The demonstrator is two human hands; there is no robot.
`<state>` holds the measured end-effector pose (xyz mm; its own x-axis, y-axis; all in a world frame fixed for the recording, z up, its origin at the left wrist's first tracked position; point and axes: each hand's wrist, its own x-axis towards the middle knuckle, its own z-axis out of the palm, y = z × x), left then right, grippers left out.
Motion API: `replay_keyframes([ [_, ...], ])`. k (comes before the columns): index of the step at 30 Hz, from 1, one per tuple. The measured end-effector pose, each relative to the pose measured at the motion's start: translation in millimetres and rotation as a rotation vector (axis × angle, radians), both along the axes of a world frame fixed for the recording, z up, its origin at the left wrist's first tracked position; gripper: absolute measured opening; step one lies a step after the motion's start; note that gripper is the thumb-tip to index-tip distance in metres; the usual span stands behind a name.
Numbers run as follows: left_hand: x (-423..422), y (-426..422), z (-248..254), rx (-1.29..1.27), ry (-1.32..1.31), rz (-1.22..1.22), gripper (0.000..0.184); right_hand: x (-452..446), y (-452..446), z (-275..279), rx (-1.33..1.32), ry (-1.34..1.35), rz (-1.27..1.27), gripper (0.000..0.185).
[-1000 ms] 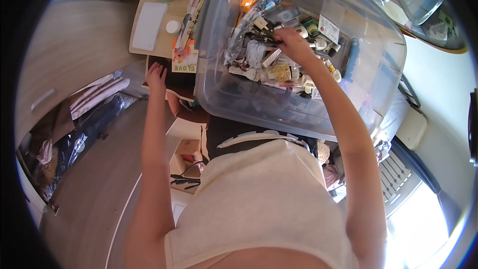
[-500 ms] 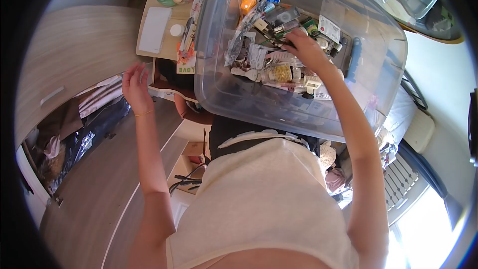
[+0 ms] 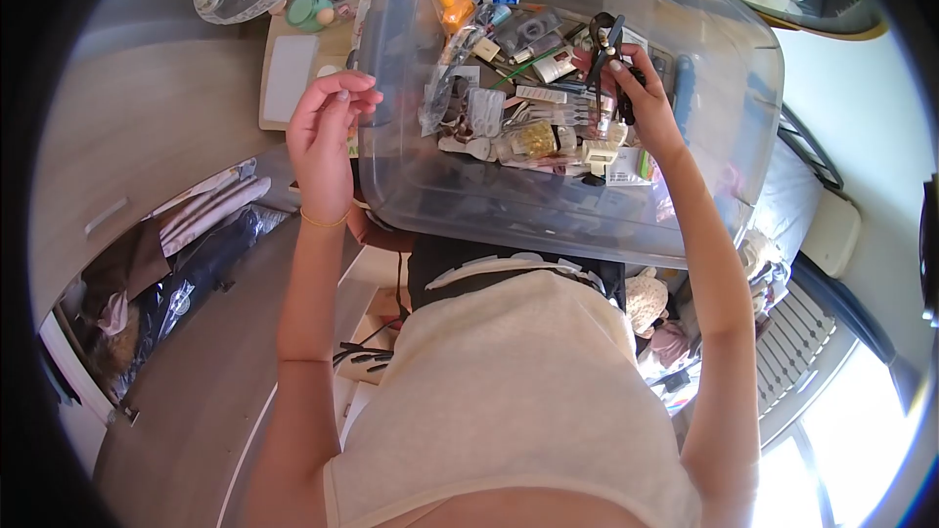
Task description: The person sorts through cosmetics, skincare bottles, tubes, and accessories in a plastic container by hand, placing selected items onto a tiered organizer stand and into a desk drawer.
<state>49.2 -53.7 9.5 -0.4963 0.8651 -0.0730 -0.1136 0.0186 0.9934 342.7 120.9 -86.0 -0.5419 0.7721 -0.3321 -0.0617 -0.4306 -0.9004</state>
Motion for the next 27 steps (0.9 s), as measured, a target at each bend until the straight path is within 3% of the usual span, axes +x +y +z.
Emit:
replay_keyframes([
  [3,4,1,3,0.007,-0.010,0.000,0.017,-4,-4,33,-0.111,0.103,0.071,0.026],
  [10,22,13,10,0.012,-0.023,-0.061,0.018,-1,-9,32,-0.188,0.133,0.221,0.028],
  [14,53,40,10,-0.103,0.006,-0.314,0.024,-12,-21,61,-0.124,0.110,0.341,0.021],
  [15,61,44,3,-0.102,0.059,-0.363,0.029,-18,-30,71,-0.226,0.109,0.302,0.021],
  [16,69,49,1,-0.105,0.019,-0.424,0.032,-21,-31,75,-0.134,0.077,0.380,0.024],
  [19,83,56,2,-0.064,-0.151,-0.529,0.037,-33,-48,101,-0.203,0.065,0.333,0.028],
  [22,87,54,3,-0.079,-0.199,-0.490,0.040,-40,-54,117,0.033,-0.148,0.309,0.024],
  [24,89,50,6,-0.150,-0.230,-0.496,0.040,-43,-61,109,0.087,-0.147,0.245,0.024],
  [27,97,48,1,-0.079,-0.023,-0.447,0.039,-53,-72,101,0.209,-0.141,0.096,0.025],
])
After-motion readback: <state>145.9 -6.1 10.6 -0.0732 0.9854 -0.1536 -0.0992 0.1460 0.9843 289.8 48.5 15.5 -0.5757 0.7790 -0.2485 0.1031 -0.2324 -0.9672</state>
